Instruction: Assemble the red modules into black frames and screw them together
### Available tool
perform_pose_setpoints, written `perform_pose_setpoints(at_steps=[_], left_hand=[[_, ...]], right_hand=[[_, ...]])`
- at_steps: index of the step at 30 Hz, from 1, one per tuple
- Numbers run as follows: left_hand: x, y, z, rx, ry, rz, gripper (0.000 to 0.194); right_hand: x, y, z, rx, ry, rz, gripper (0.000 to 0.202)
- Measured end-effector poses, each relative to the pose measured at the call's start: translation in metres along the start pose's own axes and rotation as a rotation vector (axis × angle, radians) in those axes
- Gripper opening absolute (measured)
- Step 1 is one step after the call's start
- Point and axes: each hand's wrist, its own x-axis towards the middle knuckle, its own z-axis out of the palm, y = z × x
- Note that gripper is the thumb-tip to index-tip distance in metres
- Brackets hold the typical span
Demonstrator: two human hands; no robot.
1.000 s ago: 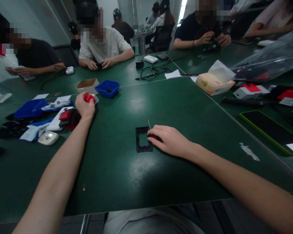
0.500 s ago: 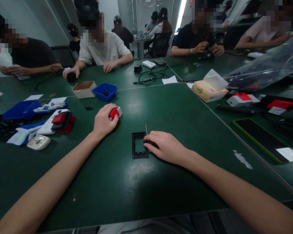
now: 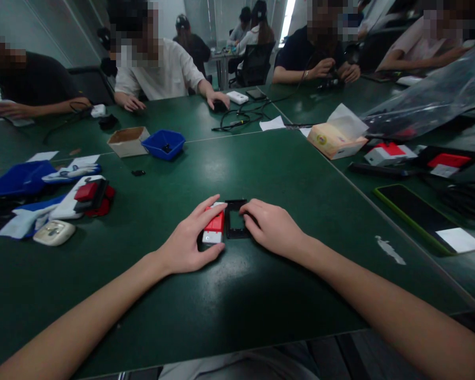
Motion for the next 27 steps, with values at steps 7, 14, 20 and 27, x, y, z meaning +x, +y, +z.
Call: perform_pose_setpoints(at_steps=[7,14,20,27], left_hand=[[0.0018,-0.0003,0.0088,-0.039,0.01,-0.016,0.093],[0.0036,-0.0035,0.0086,-0.031,0.012,-0.092,0.089],[0.0056,-0.0045,0.0054,-0.043,0.006,-0.085,0.085],[0.006,-0.0075,0.0046,-0.002,-0.012,-0.067,0.085]], right_hand=[[0.0005,0.0059,0.0001,-0.017,0.024,0.01,0.022],[-0.0011,0.0042,0.0006,-0.033,0.018,-0.003,0.024],[-0.0022,0.0042,-0.0009,-0.022,0.037,-0.018,0.024],[-0.0013,0.0052,-0.0013,-0.03,0.008,-0.018,0.022]])
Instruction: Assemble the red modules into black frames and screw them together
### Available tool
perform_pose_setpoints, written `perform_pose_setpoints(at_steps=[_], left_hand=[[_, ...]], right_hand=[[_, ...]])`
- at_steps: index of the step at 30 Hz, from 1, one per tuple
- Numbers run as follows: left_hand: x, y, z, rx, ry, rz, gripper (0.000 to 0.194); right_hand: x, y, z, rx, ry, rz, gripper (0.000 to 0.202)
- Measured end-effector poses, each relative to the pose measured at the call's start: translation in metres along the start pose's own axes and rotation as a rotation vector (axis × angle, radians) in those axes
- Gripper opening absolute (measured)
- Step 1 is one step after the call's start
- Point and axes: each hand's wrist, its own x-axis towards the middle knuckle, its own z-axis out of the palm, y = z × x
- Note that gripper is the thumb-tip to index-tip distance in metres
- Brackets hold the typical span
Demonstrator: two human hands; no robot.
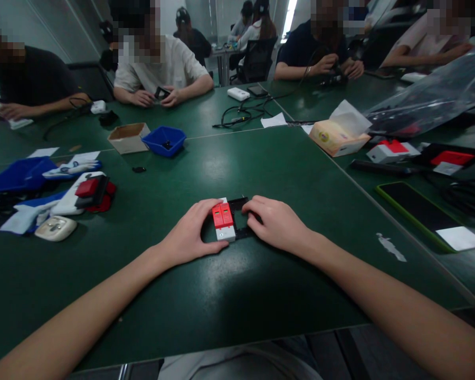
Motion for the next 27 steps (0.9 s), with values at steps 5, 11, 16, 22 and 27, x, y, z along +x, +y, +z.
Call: perform_pose_setpoints(at_steps=[5,11,16,22,27], left_hand=[[0.001,0.0,0.0,0.025,-0.011,0.004,0.085],[0.0,0.001,-0.001,0.029,-0.014,0.002,0.085],[0.0,0.001,-0.001,0.043,-0.004,0.002,0.084],[0.0,0.0,-0.001,0.017,-0.012,-0.001,0.086],[0.0,-0.014,-0.003,-0.136,0.01,-0.005,0.101]], right_hand=[[0.0,0.002,0.002,0.007,0.002,-0.001,0.021],[0.0,0.0,0.007,0.132,0.078,0.01,0.025],[-0.002,-0.001,0.013,0.183,0.107,0.046,0.035],[-0.001,0.0,0.005,0.127,0.089,0.036,0.027],[0.002,0.006,-0.01,0.148,0.242,0.031,0.028]])
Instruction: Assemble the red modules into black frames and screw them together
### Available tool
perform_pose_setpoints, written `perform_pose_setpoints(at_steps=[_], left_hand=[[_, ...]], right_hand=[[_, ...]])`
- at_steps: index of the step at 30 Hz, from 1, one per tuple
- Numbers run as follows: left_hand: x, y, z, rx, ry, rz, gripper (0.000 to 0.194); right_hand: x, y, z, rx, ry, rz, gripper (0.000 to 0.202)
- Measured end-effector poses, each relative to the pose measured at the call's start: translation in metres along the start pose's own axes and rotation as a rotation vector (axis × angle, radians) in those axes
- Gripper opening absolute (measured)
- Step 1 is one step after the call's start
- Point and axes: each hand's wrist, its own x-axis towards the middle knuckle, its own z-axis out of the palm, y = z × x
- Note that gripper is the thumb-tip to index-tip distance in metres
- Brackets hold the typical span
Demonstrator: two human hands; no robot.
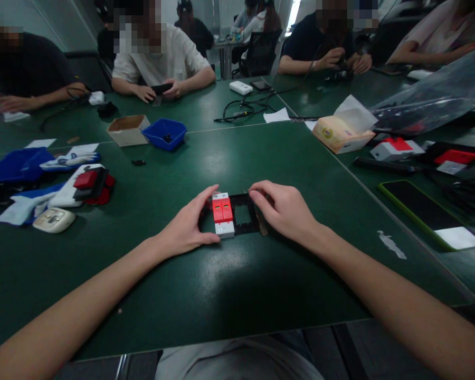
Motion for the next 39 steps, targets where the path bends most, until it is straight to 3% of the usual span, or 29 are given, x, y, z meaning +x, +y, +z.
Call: perform_pose_setpoints(at_steps=[4,7,9,14,17,19,21,24,31,35,39], left_hand=[[0.009,-0.031,-0.019,0.128,0.221,-0.104,0.074],[0.015,-0.066,-0.045,0.358,0.42,-0.228,0.065],[0.016,-0.089,-0.064,0.462,0.49,-0.268,0.066],[0.012,-0.131,-0.098,0.52,0.522,-0.486,0.091],[0.013,-0.142,-0.106,0.518,0.513,-0.564,0.1],[0.014,-0.144,-0.107,0.518,0.485,-0.603,0.094],[0.016,-0.141,-0.106,0.55,0.405,-0.596,0.08],[0.015,-0.126,-0.097,0.614,0.232,-0.472,0.065],[-0.005,-0.055,-0.056,0.51,-0.006,-0.133,0.052],[-0.016,-0.023,-0.037,0.426,-0.094,-0.028,0.044],[-0.016,-0.013,-0.034,0.399,-0.122,-0.011,0.042]], right_hand=[[0.002,0.005,-0.003,0.006,0.078,-0.011,0.032],[0.0,0.004,0.001,0.0,0.032,-0.01,0.031],[-0.001,0.001,0.004,0.0,-0.015,-0.011,0.029],[-0.002,-0.002,0.006,0.006,-0.058,-0.019,0.027],[-0.002,-0.001,0.005,0.004,-0.054,-0.018,0.027],[-0.003,-0.001,0.006,0.005,-0.061,-0.017,0.026],[-0.003,-0.002,0.007,0.01,-0.079,-0.018,0.026],[-0.003,-0.002,0.008,0.015,-0.103,-0.011,0.026],[-0.002,0.001,0.007,0.014,-0.097,-0.002,0.025],[-0.002,0.002,0.006,0.007,-0.098,0.001,0.024],[-0.002,0.001,0.006,-0.006,-0.114,-0.014,0.023]])
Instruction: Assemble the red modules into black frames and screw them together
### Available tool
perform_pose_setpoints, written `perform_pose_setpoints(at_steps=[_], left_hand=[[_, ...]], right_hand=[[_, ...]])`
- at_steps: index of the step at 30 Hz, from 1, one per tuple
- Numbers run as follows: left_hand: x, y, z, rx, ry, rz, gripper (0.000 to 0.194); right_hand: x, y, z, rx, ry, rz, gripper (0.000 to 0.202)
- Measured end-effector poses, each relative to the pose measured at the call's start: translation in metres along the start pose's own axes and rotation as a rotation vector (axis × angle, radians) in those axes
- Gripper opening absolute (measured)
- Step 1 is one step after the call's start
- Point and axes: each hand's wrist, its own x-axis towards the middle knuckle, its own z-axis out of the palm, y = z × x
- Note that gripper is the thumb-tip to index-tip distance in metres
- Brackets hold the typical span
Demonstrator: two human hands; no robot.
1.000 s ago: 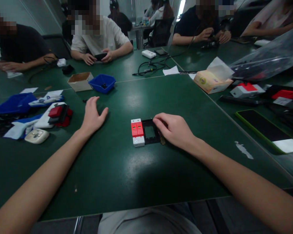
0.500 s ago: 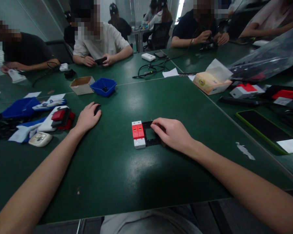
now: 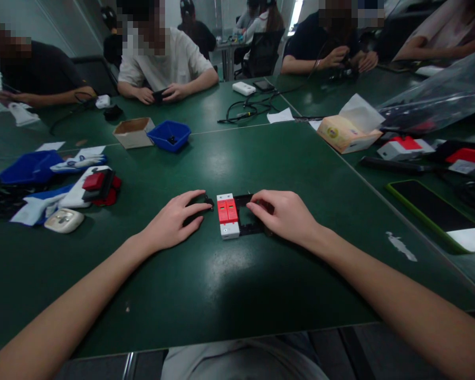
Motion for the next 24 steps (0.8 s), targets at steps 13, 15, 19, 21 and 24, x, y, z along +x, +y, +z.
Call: perform_pose_setpoints(at_steps=[13,15,19,21,24], left_hand=[[0.0022,-0.0055,0.0006,-0.031,-0.017,-0.036,0.049],[0.0024,-0.0058,0.0006,-0.033,-0.014,-0.037,0.049],[0.0031,-0.0056,0.0003,-0.032,-0.018,-0.04,0.05],[0.0034,-0.0054,0.0003,-0.029,-0.025,-0.039,0.05],[0.0034,-0.0055,0.0006,-0.031,-0.025,-0.032,0.05]], right_hand=[[0.0036,0.0077,0.0042,0.043,-0.019,-0.004,0.012],[0.0048,0.0082,0.0035,0.072,0.002,0.007,0.012],[0.0069,0.0082,0.0002,0.181,0.067,0.053,0.027],[0.0075,0.0083,-0.0019,0.217,0.097,0.082,0.031],[0.0072,0.0079,-0.0047,0.214,0.072,0.111,0.029]])
